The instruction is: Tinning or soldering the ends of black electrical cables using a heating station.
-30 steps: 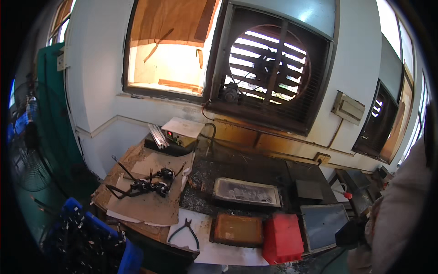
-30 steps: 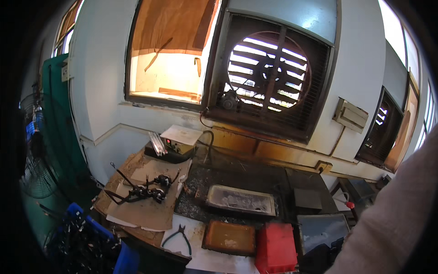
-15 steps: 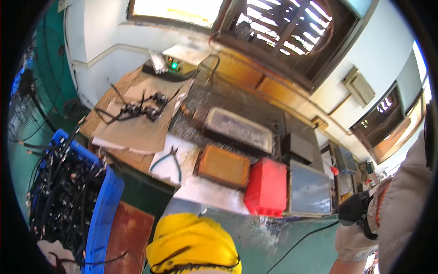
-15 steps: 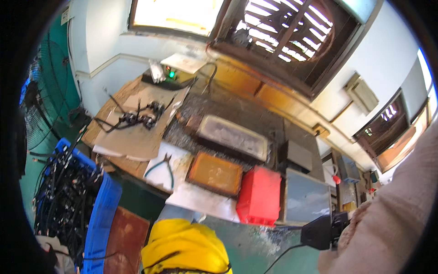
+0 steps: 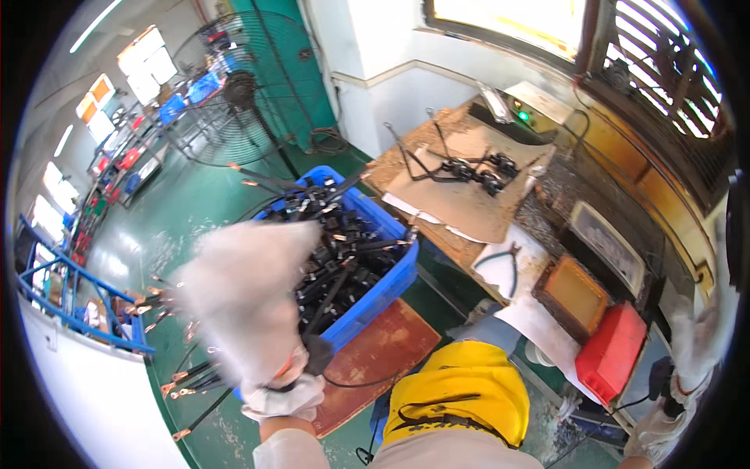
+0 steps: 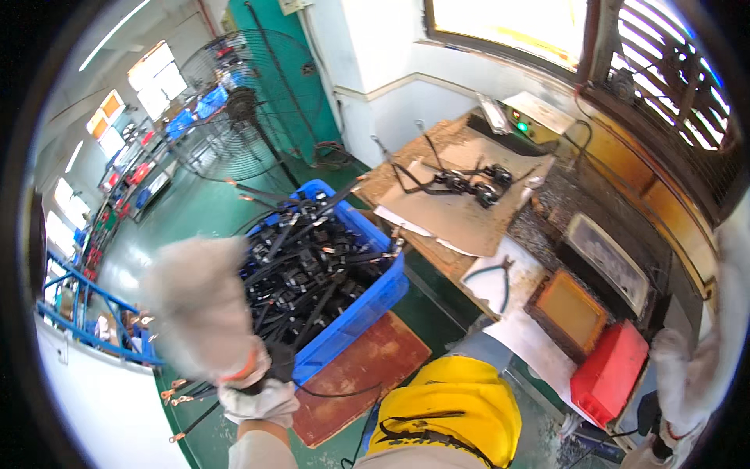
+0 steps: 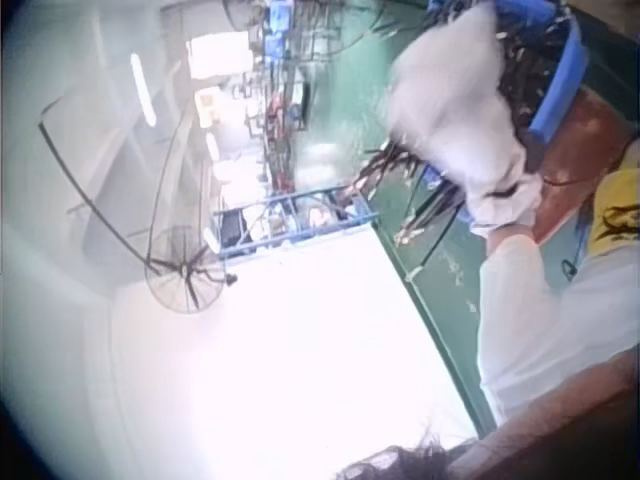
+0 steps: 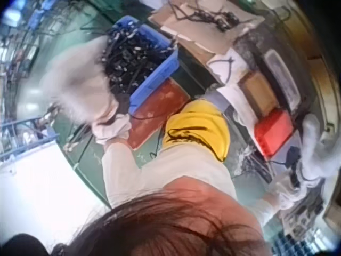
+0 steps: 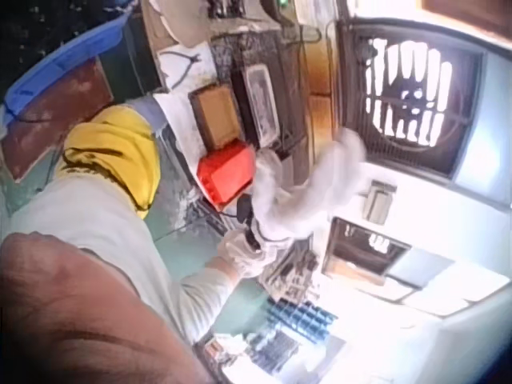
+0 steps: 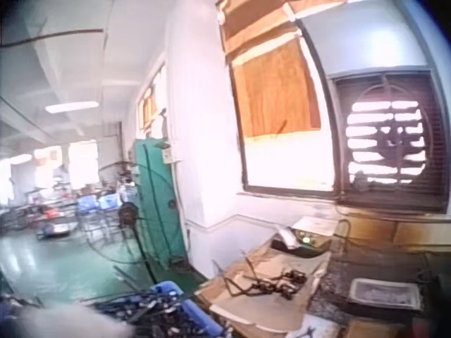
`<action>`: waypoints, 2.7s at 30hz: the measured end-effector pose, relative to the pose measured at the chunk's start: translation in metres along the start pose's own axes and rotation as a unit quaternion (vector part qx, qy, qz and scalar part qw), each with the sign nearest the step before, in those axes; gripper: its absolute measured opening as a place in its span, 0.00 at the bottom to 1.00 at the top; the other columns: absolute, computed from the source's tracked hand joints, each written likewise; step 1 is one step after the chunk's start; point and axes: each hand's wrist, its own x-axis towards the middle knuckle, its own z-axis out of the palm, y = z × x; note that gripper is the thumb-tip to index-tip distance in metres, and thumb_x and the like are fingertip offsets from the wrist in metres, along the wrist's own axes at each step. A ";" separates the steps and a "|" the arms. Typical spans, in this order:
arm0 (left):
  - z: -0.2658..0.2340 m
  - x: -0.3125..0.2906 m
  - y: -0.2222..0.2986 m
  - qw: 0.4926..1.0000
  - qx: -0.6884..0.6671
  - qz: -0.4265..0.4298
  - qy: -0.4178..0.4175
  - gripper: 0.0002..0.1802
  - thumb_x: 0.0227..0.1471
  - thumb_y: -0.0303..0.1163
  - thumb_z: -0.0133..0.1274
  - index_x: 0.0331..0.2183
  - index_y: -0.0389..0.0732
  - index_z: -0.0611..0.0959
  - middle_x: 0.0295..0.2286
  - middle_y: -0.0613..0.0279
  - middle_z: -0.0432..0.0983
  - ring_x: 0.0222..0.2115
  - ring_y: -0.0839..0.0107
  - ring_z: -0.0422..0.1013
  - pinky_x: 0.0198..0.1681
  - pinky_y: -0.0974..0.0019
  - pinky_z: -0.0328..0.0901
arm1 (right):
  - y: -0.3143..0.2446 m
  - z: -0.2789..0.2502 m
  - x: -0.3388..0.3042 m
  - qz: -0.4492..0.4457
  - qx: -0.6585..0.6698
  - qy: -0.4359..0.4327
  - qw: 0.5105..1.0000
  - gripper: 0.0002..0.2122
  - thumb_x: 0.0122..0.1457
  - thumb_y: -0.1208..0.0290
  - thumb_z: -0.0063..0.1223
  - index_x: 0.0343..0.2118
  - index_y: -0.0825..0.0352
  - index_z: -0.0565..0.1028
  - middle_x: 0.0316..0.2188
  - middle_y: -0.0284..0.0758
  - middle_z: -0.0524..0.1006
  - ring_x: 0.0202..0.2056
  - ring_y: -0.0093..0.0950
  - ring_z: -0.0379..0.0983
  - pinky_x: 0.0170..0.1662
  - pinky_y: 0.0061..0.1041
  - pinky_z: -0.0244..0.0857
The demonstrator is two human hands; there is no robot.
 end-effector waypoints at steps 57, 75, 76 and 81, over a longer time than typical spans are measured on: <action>-0.102 -0.055 -0.313 0.782 0.482 -0.341 -0.199 0.20 0.43 0.47 0.52 0.33 0.42 0.74 0.28 0.50 0.74 0.32 0.51 0.71 0.36 0.54 0.64 | -0.035 0.177 -0.112 0.340 0.205 -0.116 0.911 0.09 0.48 0.80 0.45 0.33 0.73 0.72 0.31 0.40 0.72 0.34 0.33 0.71 0.40 0.26 0.64; 0.000 0.044 -0.040 0.903 0.425 0.014 -0.057 0.15 0.35 0.40 0.64 0.19 0.45 0.73 0.13 0.62 0.69 0.14 0.61 0.67 0.19 0.61 0.60 | -0.056 0.206 -0.084 0.222 0.276 -0.162 0.921 0.09 0.47 0.77 0.51 0.34 0.69 0.74 0.32 0.42 0.74 0.34 0.41 0.71 0.38 0.30 0.66; 0.014 0.032 -0.029 0.910 0.407 0.016 -0.084 0.16 0.34 0.39 0.65 0.18 0.45 0.73 0.13 0.61 0.69 0.13 0.61 0.67 0.18 0.61 0.60 | -0.057 0.213 -0.083 0.181 0.289 -0.154 0.927 0.13 0.47 0.77 0.52 0.38 0.68 0.73 0.33 0.42 0.74 0.37 0.40 0.71 0.40 0.31 0.65; 0.060 -0.032 0.010 0.939 0.223 -0.046 -0.257 0.17 0.32 0.40 0.66 0.17 0.43 0.74 0.12 0.62 0.67 0.12 0.64 0.66 0.16 0.64 0.59 | -0.083 0.240 -0.076 0.126 0.333 -0.092 0.930 0.29 0.43 0.77 0.57 0.52 0.66 0.63 0.44 0.44 0.71 0.41 0.39 0.71 0.45 0.30 0.65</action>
